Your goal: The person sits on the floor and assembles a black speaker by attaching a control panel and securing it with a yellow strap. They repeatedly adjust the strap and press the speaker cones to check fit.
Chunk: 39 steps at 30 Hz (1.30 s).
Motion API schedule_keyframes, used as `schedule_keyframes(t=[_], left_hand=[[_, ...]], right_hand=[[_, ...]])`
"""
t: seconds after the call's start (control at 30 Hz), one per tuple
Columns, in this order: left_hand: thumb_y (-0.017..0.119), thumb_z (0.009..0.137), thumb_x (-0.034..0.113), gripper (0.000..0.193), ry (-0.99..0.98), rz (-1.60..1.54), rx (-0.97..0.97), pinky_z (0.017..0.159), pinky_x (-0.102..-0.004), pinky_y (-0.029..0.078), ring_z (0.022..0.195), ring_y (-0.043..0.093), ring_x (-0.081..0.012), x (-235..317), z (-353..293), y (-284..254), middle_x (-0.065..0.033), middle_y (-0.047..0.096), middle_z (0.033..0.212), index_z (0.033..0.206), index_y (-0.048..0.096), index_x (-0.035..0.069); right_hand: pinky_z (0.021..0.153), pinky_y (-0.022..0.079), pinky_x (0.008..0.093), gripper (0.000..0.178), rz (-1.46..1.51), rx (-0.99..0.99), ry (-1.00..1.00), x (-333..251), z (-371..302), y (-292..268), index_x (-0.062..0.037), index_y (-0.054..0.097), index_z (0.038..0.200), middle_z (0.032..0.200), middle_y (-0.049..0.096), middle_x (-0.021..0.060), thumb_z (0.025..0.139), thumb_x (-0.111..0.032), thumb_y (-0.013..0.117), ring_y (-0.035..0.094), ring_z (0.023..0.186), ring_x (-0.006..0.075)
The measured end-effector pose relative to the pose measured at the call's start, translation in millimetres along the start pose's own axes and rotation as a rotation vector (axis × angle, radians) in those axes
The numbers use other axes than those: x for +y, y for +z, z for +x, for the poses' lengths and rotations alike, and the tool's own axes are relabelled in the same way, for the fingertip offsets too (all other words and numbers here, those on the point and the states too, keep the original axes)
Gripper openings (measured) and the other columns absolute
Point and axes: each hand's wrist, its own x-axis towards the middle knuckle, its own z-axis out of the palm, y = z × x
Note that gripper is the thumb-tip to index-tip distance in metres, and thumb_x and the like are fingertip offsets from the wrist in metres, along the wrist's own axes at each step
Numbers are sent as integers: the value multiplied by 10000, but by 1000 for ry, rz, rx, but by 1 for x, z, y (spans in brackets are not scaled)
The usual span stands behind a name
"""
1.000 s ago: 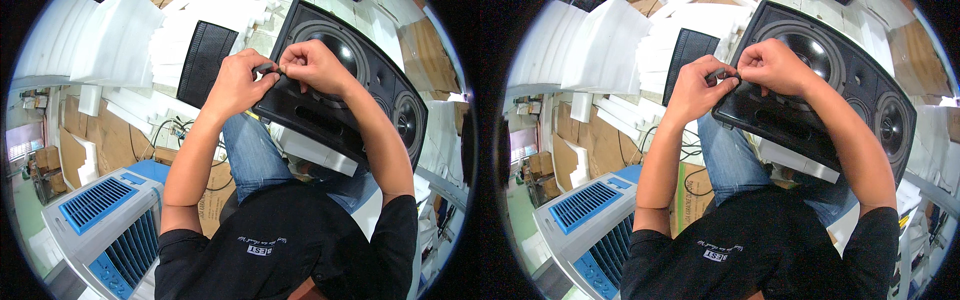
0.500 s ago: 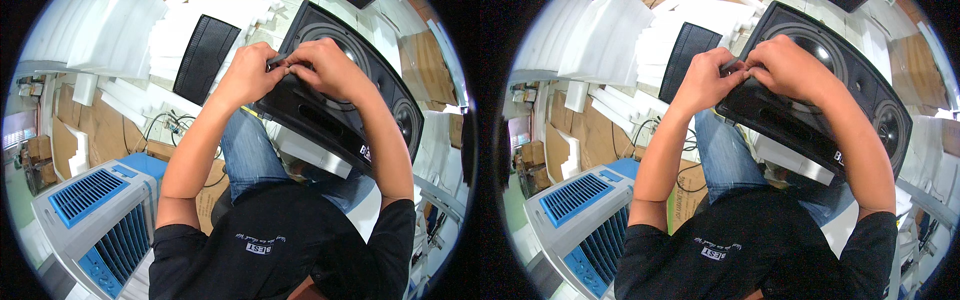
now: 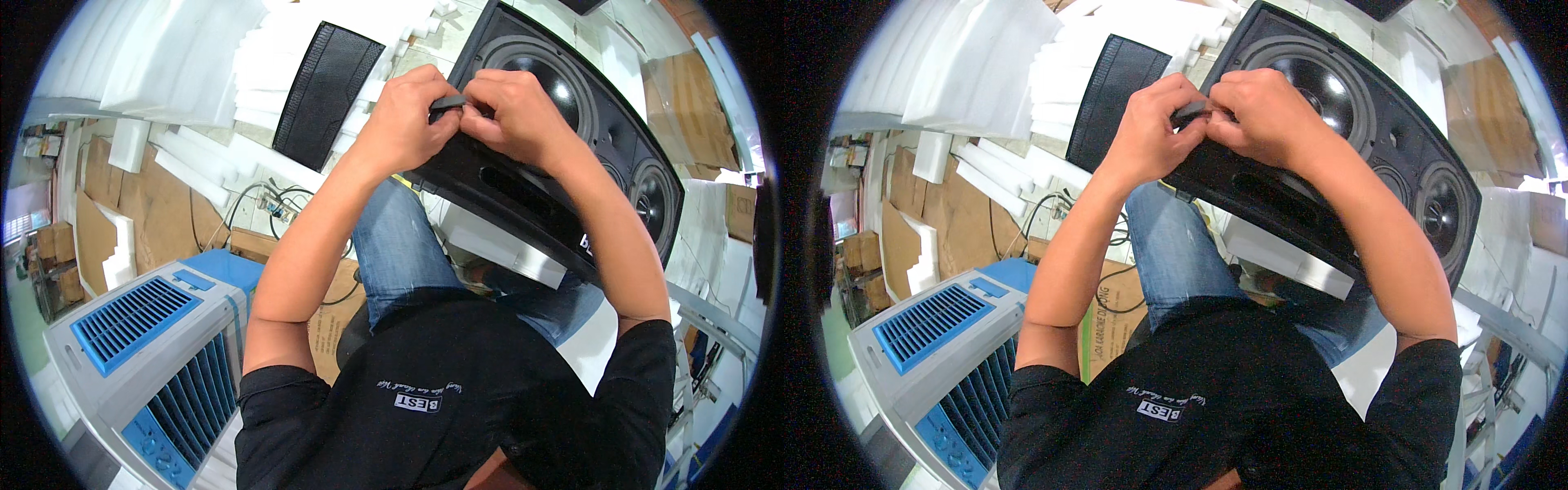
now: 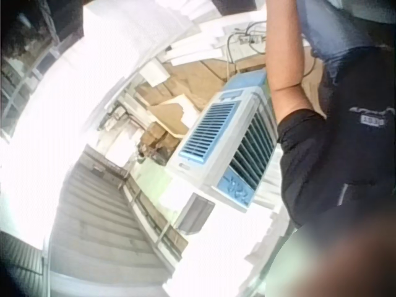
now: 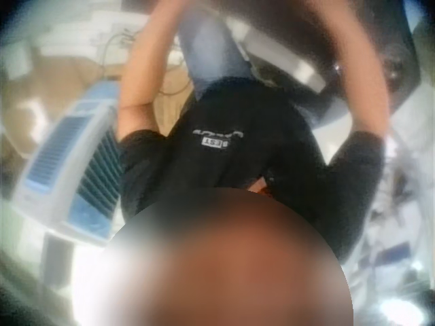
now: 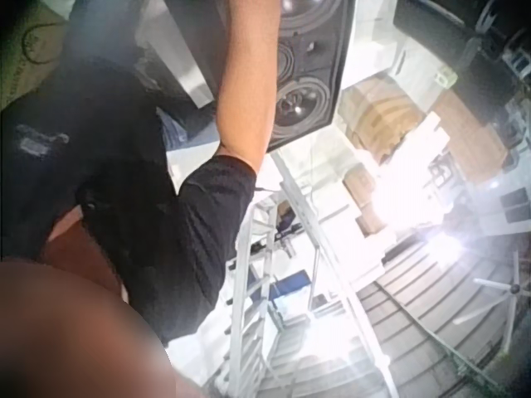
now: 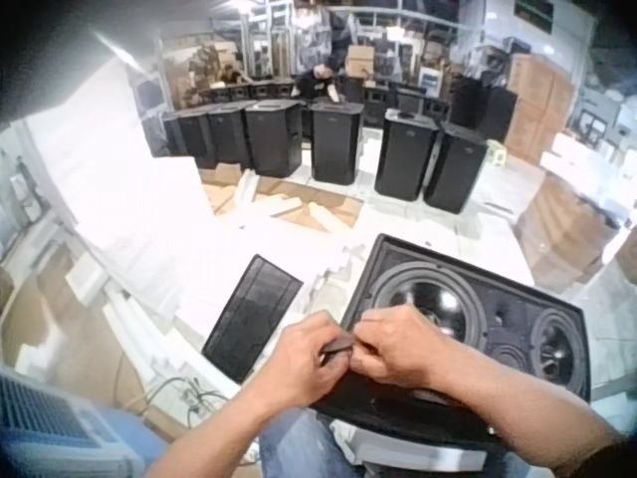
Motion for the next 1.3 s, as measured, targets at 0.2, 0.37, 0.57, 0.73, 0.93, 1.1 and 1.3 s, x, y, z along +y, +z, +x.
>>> schedule_keyframes(t=[0.2, 0.37, 0.57, 0.73, 0.93, 1.1, 1.3], left_hand=[[740, 808, 54, 156, 10, -35, 11, 651, -350, 495, 777, 648, -279, -7, 0, 1, -116, 653, 894, 950, 701, 2], [754, 810, 63, 134, -56, -43, -30, 713, -338, 510, 790, 659, -260, 2, 2, -4, -109, 658, 888, 911, 698, -5], [775, 801, 33, 170, -104, -27, -197, 711, -344, 497, 804, 637, -240, 18, 8, -21, -101, 642, 898, 969, 746, 24], [868, 709, 132, 372, -117, 60, -456, 728, -370, 507, 858, 633, -267, 20, 26, -41, -78, 625, 937, 1055, 751, 59], [929, 625, 320, 615, -63, 117, -561, 799, -386, 533, 948, 628, -302, 29, 31, -55, -94, 604, 1031, 1151, 727, 74], [914, 619, 451, 726, -108, 317, -589, 856, -423, 536, 965, 633, -323, 51, 27, -55, -120, 586, 1067, 1212, 723, 77], [892, 636, 488, 761, -73, 441, -675, 810, -422, 531, 921, 618, -327, 66, 26, -48, -125, 534, 1043, 1182, 714, -11]], right_hand=[[545, 469, 334, 166, 197, 221, 196, -7, -9, 18, 1, 659, 751, 639, 589, 131, 775, -143, 738, 591, 555, 203], [602, 542, 411, 270, 171, 371, 408, -4, -2, 19, 4, 692, 696, 654, 662, 199, 761, -256, 718, 681, 598, 343], [571, 477, 317, 249, 393, 349, 672, 33, 10, -65, 19, 703, 888, 652, 631, 67, 908, -217, 624, 592, 586, 134], [429, 456, 272, 233, 553, 527, 740, 61, -11, -87, -13, 674, 745, 616, 632, 56, 919, -120, 561, 583, 474, 122], [446, 450, 274, 191, 388, 628, 761, 99, -47, -102, -4, 738, 829, 606, 630, 47, 890, -136, 614, 564, 472, 112], [448, 463, 285, 229, 205, 703, 808, 164, -61, -127, 17, 735, 761, 576, 622, 55, 859, -170, 646, 581, 476, 127], [443, 467, 315, 248, 127, 678, 810, 238, -82, -109, 22, 724, 736, 566, 617, 74, 850, -183, 647, 580, 469, 145]])
